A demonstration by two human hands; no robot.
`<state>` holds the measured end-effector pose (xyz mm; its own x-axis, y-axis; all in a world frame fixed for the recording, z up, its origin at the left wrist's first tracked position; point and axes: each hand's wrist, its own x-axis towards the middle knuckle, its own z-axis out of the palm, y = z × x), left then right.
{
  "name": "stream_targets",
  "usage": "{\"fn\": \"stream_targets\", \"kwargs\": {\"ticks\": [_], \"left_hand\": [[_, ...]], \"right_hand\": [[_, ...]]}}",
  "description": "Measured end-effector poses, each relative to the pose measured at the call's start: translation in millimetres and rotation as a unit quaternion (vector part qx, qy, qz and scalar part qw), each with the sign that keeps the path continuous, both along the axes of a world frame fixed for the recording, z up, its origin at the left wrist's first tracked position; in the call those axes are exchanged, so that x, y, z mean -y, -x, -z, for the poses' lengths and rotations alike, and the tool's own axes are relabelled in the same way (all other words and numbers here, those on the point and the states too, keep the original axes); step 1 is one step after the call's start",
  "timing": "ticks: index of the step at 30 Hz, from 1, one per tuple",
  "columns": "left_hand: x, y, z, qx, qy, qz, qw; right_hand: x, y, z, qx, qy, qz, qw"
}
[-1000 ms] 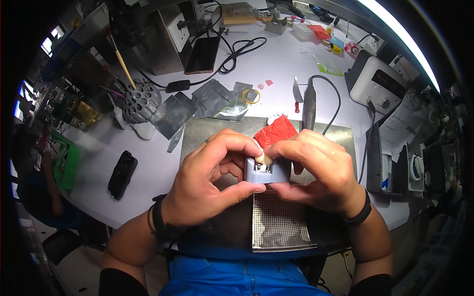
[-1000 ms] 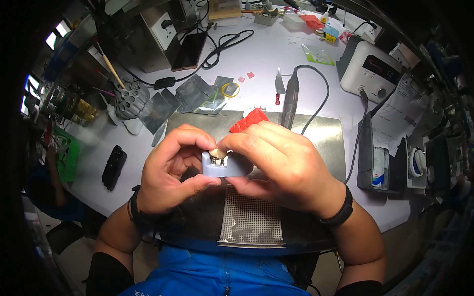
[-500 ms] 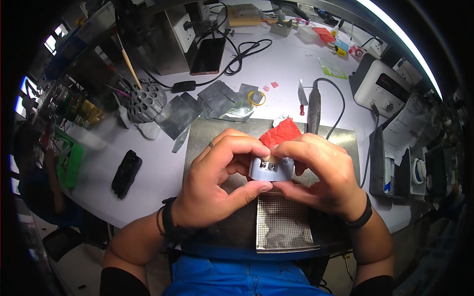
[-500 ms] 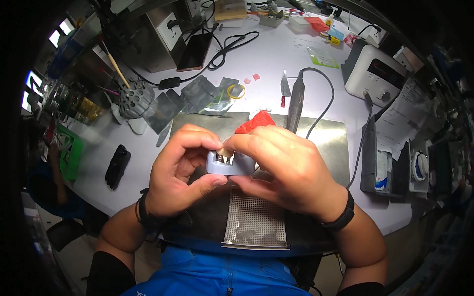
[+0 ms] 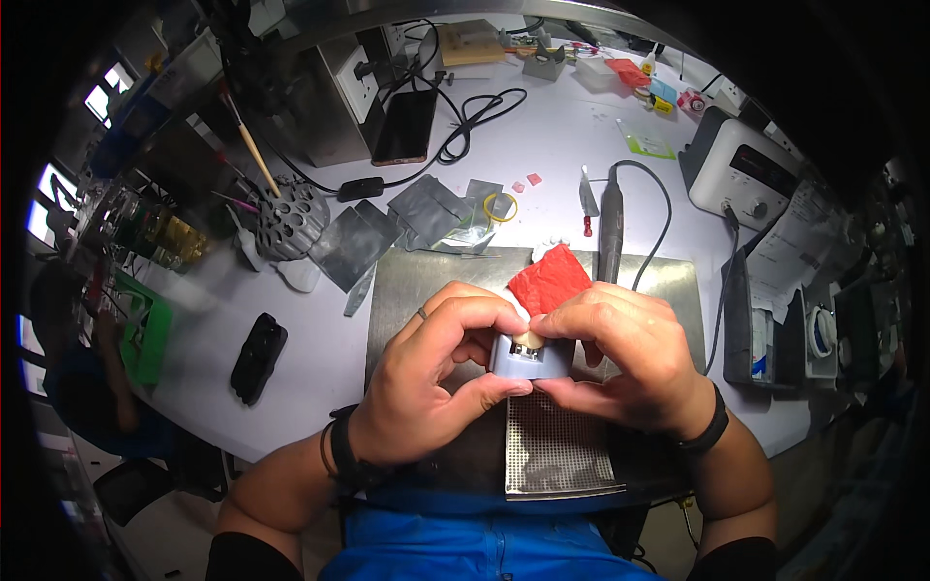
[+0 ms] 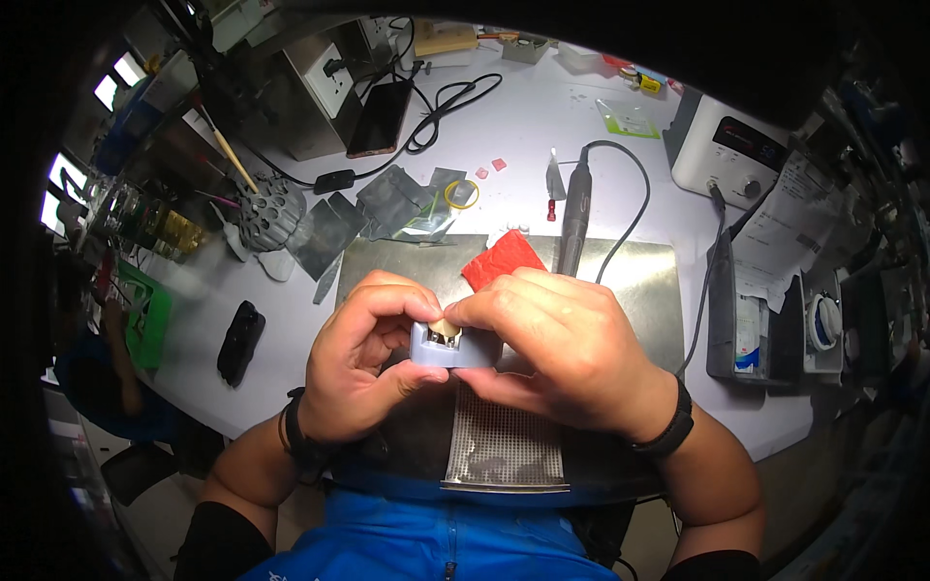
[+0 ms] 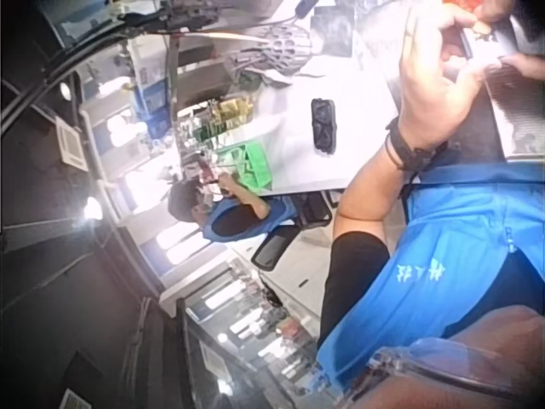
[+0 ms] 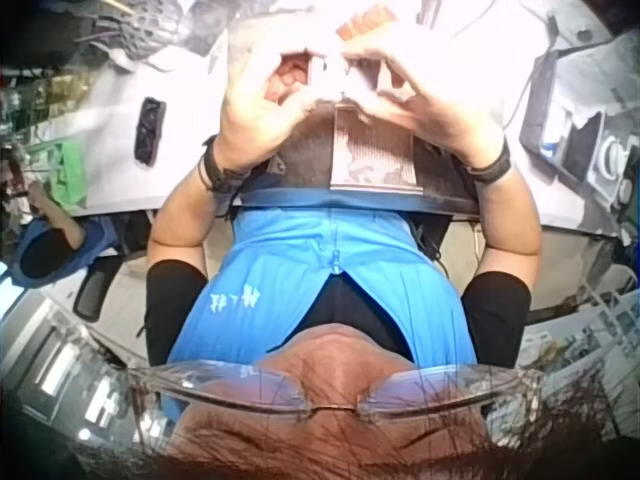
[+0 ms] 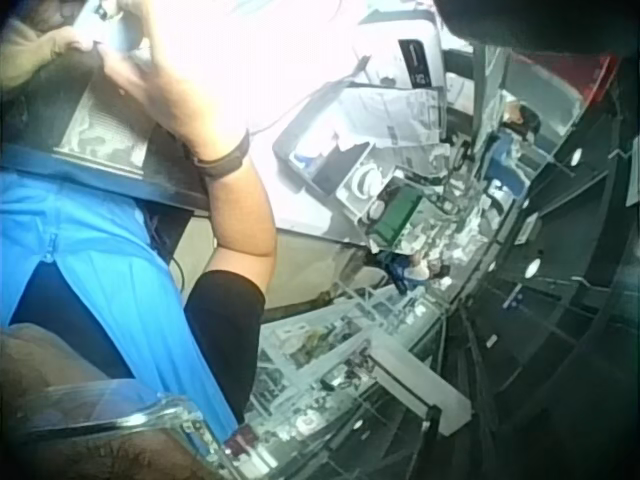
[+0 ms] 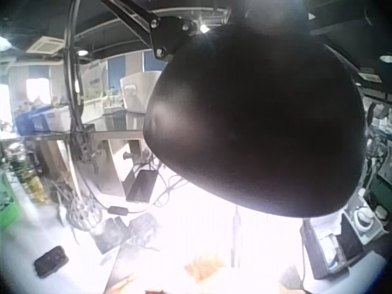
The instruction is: The person presses a red sheet against a dental crown on a model, removes the crown to grind it with a rotary tool, and then repeats this process.
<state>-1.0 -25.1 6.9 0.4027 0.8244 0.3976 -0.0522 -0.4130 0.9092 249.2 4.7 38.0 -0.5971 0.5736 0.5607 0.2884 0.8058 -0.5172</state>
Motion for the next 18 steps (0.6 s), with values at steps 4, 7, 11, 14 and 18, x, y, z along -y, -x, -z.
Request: {"fn": "stream_targets", "kwargs": {"ticks": [4, 7, 11, 14, 18], "left_hand": [[0.0, 1.8, 0.0, -0.009, -0.004, 0.005, 1.0], [0.5, 2.6, -0.2, -0.017, -0.013, 0.011, 1.0], [1.4, 1.9, -1.1, 0.005, -0.034, 0.011, 0.999], [0.2, 2.6, -0.9, 0.022, -0.05, 0.01, 0.998], [1.7, 3.6, -5.2, 0.035, -0.019, 0.042, 0.998]], "right_hand": [[-0.8, 1.4, 2.8, -0.004, -0.022, 0.005, 1.0], [-1.1, 1.3, 2.7, -0.006, -0.046, -0.003, 0.999], [-3.6, 2.8, 4.0, -0.007, -0.067, -0.006, 0.998], [-1.3, 7.5, 1.6, -0.027, -0.061, 0.012, 0.998], [-1.4, 4.8, 0.8, -0.028, -0.046, 0.008, 0.999]]}}
